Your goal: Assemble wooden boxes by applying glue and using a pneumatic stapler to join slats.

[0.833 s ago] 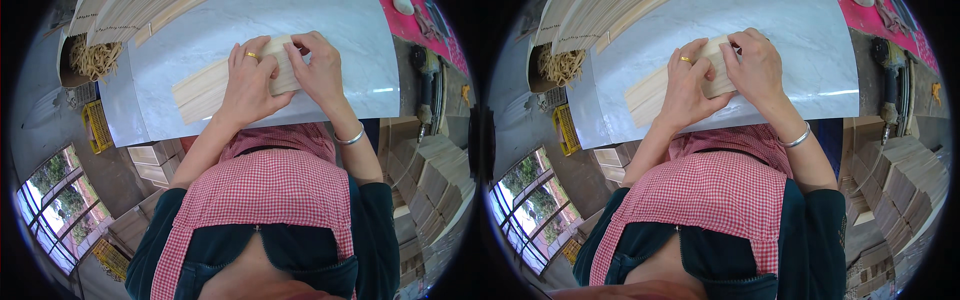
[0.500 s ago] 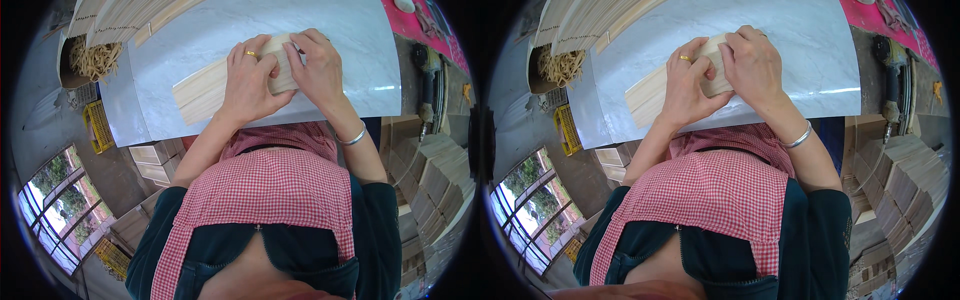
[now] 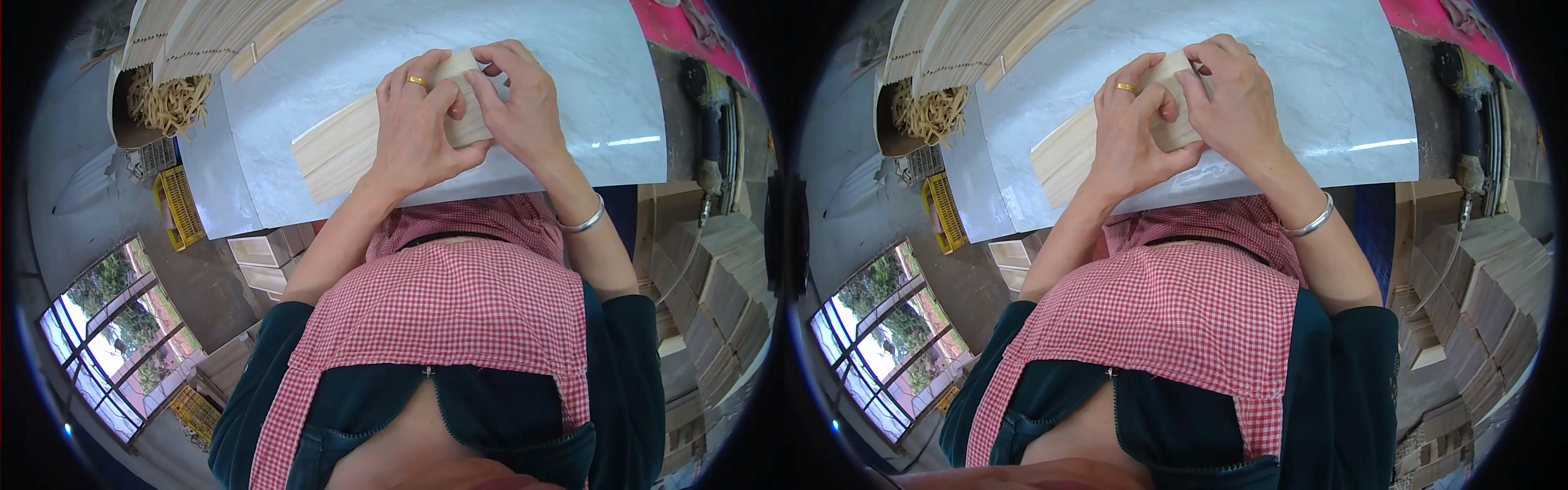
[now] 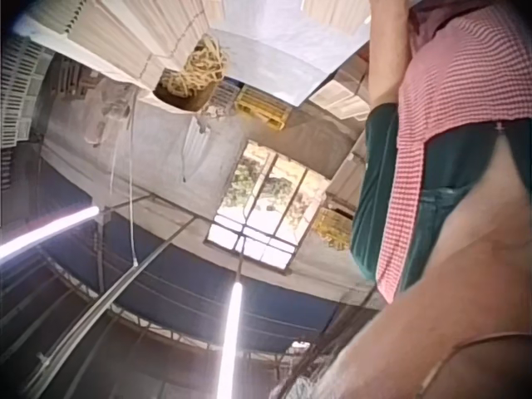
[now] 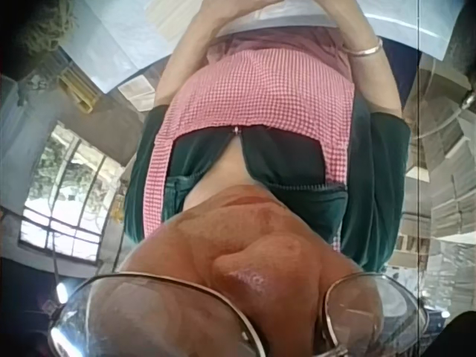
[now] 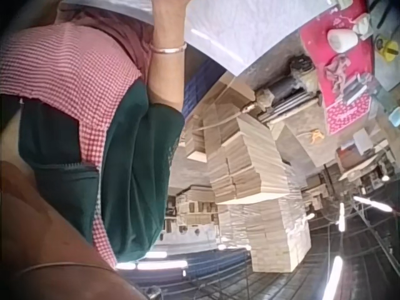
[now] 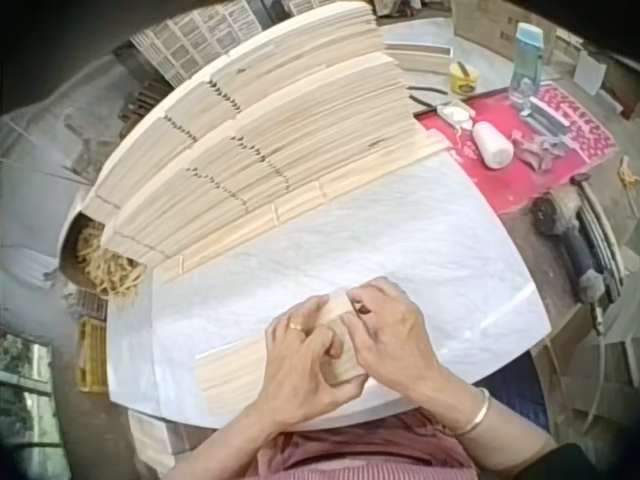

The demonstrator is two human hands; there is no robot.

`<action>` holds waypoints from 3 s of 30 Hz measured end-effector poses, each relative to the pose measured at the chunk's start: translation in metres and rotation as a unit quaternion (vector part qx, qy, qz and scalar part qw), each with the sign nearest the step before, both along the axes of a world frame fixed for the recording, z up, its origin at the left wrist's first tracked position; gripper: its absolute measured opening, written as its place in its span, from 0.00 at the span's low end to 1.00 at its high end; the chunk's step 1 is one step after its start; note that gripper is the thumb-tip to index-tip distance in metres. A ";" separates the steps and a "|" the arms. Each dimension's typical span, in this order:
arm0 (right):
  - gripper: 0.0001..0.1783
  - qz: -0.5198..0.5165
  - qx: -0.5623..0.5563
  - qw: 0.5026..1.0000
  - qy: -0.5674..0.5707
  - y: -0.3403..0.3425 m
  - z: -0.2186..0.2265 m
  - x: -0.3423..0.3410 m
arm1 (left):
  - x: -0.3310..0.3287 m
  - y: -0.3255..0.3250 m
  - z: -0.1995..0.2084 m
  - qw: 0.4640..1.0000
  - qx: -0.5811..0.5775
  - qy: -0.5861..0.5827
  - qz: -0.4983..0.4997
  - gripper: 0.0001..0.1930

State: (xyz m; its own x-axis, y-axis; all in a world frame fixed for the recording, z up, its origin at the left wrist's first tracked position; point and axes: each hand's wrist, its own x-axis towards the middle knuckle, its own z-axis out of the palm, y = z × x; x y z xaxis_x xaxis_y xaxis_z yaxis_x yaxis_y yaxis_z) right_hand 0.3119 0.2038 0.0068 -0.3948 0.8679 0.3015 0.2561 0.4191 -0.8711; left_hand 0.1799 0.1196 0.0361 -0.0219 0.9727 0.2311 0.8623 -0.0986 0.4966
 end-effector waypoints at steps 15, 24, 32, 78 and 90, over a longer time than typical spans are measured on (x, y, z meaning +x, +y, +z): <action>0.08 0.062 0.029 0.987 -0.146 -0.035 0.022 0.061 | -0.001 0.002 -0.005 1.000 0.018 -0.001 -0.008 0.21; 0.03 0.084 0.008 0.981 -0.172 -0.030 0.028 0.060 | -0.001 0.001 -0.004 1.000 0.019 0.007 -0.015 0.21; 0.05 0.099 0.061 0.968 -0.224 -0.030 0.028 0.061 | -0.008 0.007 -0.005 0.999 0.023 0.004 -0.040 0.22; 0.19 -0.246 -0.074 0.849 -0.463 0.144 0.028 0.271 | -0.023 0.005 -0.015 0.998 -0.038 -0.025 -0.041 0.23; 0.10 -0.055 -0.214 0.950 -0.222 -0.060 0.146 0.103 | -0.020 0.007 0.004 0.987 -0.141 -0.053 -0.050 0.23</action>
